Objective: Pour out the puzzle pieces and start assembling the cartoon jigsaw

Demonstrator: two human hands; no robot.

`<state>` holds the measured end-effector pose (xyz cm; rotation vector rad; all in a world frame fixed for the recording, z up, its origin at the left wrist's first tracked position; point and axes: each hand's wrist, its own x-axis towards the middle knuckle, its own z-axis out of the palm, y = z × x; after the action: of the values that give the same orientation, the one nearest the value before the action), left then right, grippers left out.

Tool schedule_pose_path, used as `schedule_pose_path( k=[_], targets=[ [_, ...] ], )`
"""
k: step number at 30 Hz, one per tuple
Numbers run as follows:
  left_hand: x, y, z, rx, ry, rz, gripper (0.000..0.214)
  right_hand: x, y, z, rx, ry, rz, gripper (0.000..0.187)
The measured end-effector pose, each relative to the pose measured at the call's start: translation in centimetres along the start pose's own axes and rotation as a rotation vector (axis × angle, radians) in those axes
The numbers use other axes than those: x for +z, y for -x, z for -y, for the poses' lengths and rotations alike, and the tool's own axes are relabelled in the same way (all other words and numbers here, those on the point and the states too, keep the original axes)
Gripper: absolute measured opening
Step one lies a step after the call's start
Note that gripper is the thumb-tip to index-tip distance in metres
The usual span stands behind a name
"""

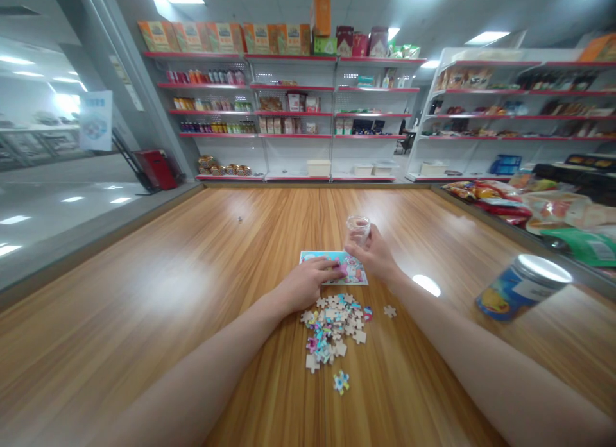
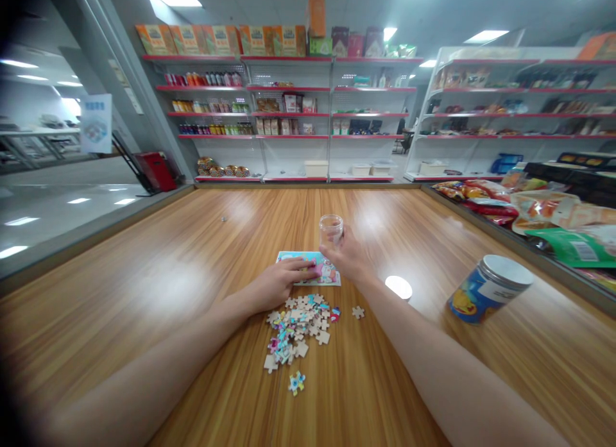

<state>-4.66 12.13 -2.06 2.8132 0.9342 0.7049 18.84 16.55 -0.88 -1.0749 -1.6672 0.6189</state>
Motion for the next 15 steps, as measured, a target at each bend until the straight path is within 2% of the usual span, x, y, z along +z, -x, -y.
schedule_pose_path(
  k=[7,15],
  targets=[
    [0.0,-0.3,-0.1,0.016,0.046,-0.017,0.064,1.4,0.1,-0.2,0.013,-0.015,0.016,0.048],
    [0.0,-0.3,-0.3,-0.024,0.088,-0.155,0.04,4.7,-1.6,0.4,0.004,-0.036,0.081,0.048]
  ],
)
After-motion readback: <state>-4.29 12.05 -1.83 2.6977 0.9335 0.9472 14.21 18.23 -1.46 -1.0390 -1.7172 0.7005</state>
